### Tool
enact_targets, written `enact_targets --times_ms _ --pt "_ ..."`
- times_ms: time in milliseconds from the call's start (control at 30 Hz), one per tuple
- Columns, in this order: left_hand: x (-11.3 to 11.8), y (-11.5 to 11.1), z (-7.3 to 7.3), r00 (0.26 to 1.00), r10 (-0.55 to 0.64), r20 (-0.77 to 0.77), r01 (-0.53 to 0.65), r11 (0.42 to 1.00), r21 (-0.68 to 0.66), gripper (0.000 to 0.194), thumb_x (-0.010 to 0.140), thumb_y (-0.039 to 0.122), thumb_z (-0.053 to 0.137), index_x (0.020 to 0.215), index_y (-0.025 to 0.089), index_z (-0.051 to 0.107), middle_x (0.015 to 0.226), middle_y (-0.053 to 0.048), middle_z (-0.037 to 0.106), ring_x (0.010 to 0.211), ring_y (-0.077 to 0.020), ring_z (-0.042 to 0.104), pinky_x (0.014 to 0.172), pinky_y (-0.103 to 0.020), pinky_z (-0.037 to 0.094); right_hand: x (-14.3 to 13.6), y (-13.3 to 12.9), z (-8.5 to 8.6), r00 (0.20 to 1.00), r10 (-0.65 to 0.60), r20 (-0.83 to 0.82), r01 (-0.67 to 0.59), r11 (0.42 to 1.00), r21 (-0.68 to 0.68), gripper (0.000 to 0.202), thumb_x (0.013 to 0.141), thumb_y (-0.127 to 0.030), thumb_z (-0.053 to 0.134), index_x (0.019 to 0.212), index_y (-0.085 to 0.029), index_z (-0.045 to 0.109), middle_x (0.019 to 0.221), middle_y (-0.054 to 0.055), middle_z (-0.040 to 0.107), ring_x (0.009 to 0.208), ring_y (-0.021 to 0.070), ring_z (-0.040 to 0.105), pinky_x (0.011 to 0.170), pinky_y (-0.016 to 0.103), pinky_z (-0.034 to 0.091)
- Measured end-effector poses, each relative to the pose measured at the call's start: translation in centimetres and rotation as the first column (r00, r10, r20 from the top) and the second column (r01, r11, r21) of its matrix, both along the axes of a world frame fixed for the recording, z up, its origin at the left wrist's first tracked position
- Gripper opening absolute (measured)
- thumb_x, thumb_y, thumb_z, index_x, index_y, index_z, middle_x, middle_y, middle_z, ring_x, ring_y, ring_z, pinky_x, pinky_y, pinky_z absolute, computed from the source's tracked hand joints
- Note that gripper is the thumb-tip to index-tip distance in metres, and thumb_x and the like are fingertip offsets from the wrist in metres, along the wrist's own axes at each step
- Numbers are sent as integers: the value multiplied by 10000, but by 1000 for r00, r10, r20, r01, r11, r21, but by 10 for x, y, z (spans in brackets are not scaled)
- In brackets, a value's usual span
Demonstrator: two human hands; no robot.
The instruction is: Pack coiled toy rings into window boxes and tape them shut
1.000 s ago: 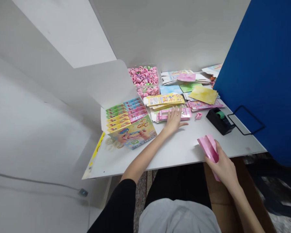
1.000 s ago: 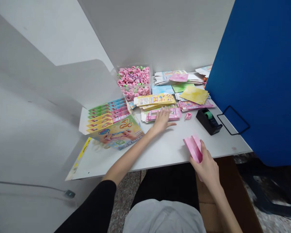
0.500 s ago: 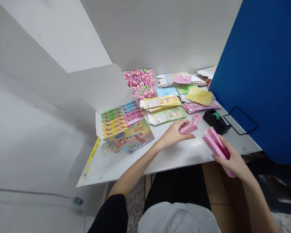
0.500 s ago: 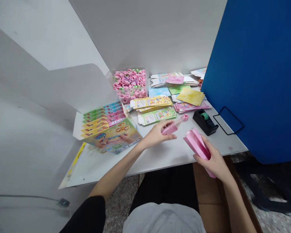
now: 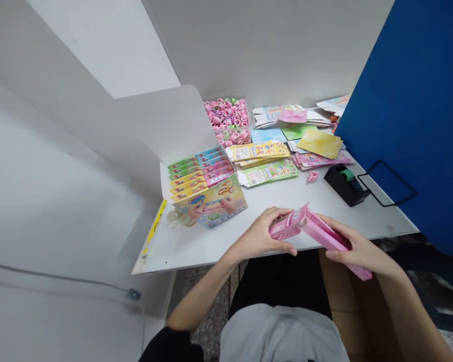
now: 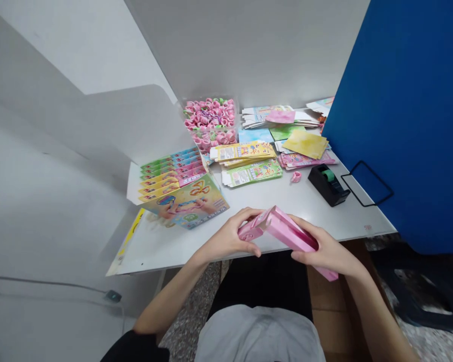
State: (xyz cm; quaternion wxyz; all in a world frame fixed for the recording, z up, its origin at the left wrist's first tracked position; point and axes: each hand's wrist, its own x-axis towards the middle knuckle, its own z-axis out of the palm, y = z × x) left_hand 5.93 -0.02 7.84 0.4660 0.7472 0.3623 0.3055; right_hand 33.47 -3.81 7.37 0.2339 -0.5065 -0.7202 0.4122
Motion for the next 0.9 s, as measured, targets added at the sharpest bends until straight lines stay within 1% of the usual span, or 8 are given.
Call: enact_targets --times_ms 67,133,233,300,400,500,667,900 --pt "-2 -3 -2 1000 -3 -28 3 1000 15 893 578 487 947 1357 237 588 1292 -93 621 1228 -298 575 1093 -422 432 -1 0 3 1000 6 14 -6 1000 -14 767 802 -470 696 1503 -211 522 1547 121 517 1419 364 487 1146 496 421" --pt "-3 -5 -5 995 21 -98 -15 998 63 965 569 526 938 1401 235 546 1295 -102 602 1233 -305 554 1086 -437 439 -2 -1 6 997 13 70 -13 1000 -10 782 807 -434 689 1530 -215 484 1528 105 543 1368 354 541 1101 458 471" --pt "-4 -8 -11 962 57 -267 -9 984 178 1024 586 604 894 1452 239 486 1304 -113 585 1228 -317 532 1067 -466 446 -2 -4 10 971 50 234 -52 999 3 809 799 -349 675 1563 -241 433 1397 70 660 1152 312 685 950 374 552" --pt "-6 -11 -18 917 64 -393 56 957 286 1041 603 644 862 1463 214 467 1305 -130 585 1213 -330 534 1051 -482 447 0 -4 10 927 91 364 -106 994 21 805 775 -299 664 1551 -266 453 1324 62 703 1056 295 715 887 357 555" --pt "-7 -18 -31 853 93 -513 160 889 428 1050 641 654 832 1479 164 430 1294 -160 590 1194 -345 551 1015 -481 457 3 -2 8 848 158 507 -196 980 23 828 727 -254 657 1535 -265 478 1325 92 699 1060 318 711 869 379 538" --pt "-7 -25 -43 829 169 -534 152 850 505 1075 645 672 816 1494 166 395 1294 -169 591 1184 -352 568 1006 -483 459 1 2 6 821 211 531 -242 970 -11 852 700 -247 668 1531 -237 481 1309 114 704 1067 334 707 843 371 530" --pt "-8 -28 -55 808 301 -507 44 827 561 998 673 643 816 1458 153 442 1256 -172 618 1156 -343 590 1002 -481 469 -8 7 3 818 213 535 -257 966 7 775 728 -259 653 1493 -241 525 1319 117 698 1072 337 701 860 380 517" --pt "-18 -24 -57 842 223 -491 89 841 533 1021 663 685 801 1471 167 453 1260 -167 617 1162 -350 590 1000 -491 478 -10 14 1 838 303 453 -306 950 -67 766 695 -223 654 1455 -236 564 1267 98 719 1070 317 688 883 364 509"
